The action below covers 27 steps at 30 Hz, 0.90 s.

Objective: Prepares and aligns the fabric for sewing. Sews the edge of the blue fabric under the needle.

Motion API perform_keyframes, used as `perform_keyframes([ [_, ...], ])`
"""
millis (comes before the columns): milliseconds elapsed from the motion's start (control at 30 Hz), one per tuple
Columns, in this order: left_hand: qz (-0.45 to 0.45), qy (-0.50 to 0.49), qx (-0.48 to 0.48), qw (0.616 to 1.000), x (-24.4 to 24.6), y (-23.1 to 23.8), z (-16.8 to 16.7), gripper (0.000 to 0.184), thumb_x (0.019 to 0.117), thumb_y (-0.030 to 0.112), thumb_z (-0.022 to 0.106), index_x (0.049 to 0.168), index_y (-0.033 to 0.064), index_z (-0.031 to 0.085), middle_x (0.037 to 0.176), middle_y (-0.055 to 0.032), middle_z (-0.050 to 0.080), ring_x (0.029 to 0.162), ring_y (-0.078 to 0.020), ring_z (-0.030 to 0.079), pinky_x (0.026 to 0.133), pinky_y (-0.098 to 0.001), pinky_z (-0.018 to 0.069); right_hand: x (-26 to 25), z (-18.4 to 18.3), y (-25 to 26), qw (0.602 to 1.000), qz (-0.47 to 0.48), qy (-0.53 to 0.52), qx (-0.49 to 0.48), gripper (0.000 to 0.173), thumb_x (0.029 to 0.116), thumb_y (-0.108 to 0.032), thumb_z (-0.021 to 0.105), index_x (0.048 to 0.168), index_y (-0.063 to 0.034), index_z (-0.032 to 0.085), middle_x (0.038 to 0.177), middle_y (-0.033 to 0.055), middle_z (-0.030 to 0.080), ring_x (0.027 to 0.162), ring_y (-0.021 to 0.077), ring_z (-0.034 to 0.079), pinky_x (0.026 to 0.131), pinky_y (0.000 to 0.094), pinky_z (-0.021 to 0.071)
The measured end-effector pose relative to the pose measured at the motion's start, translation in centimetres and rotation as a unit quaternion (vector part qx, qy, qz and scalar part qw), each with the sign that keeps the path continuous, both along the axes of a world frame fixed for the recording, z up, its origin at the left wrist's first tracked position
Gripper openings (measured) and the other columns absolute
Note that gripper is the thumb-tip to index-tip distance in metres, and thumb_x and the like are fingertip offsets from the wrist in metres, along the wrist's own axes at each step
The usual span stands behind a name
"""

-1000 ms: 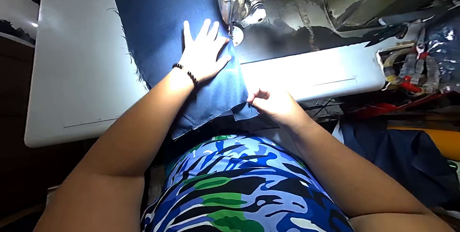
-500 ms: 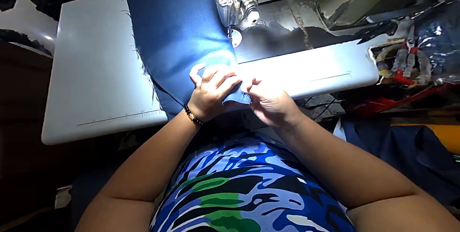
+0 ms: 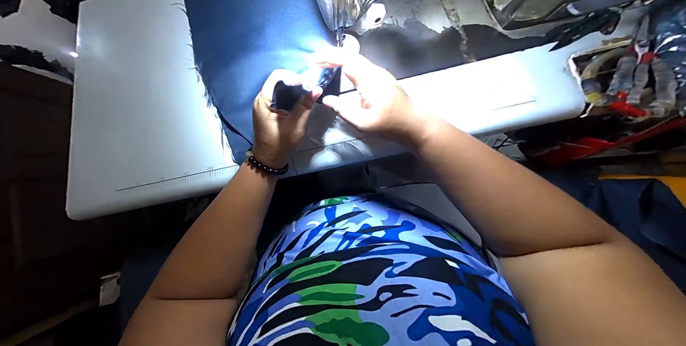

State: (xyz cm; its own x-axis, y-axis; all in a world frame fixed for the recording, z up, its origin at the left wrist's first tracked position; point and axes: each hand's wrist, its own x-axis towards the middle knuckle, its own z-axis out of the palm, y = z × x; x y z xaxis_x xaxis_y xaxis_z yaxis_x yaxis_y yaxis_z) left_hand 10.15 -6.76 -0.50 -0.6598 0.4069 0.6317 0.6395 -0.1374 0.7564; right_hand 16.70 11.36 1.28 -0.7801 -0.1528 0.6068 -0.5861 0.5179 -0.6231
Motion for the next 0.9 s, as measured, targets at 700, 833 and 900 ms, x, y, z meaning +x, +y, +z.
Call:
perform_keyframes([
  [700, -0.040, -0.017, -0.328, 0.944, 2.5, 1.3, 0.9, 0.039, 0.1070, 0.031, 0.043, 0.101, 0.0073, 0.073, 0.087, -0.0020, 0.071, 0.069, -0.0059, 0.065, 0.062, -0.0253, 0.0546, 8.1, -8.7, -0.1, 0.980, -0.143, 0.036, 0.133, 0.023, 0.0968, -0.014, 0.060, 0.104, -0.0073, 0.080, 0.103, 0.0120, 0.076, 0.094, 0.0253, 0.071, 0.082, 0.0419, 0.0543],
  [833, 0.052, 0.069, -0.361, 0.928, -1.8, 3.3, -0.1, 0.030, 0.0986, 0.029, 0.060, 0.116, 0.0071, 0.072, 0.123, -0.0113, 0.068, 0.116, -0.0224, 0.062, 0.100, -0.0386, 0.0473, 7.9, -8.8, 0.2, 0.977, -0.134, 0.069, 0.153, 0.022, 0.0959, -0.012, 0.060, 0.104, -0.0058, 0.080, 0.109, 0.0125, 0.077, 0.101, 0.0241, 0.073, 0.087, 0.0394, 0.0567],
  [900, 0.027, 0.106, -0.383, 0.917, -3.3, 3.4, -1.3, 0.040, 0.0962, 0.038, 0.061, 0.121, 0.0082, 0.071, 0.141, -0.0133, 0.062, 0.135, -0.0310, 0.054, 0.107, -0.0533, 0.0408, 8.0, -8.8, 0.2, 0.978, -0.129, 0.070, 0.150, 0.023, 0.0950, -0.011, 0.060, 0.103, -0.0051, 0.081, 0.107, 0.0117, 0.077, 0.099, 0.0226, 0.073, 0.085, 0.0376, 0.0567],
])
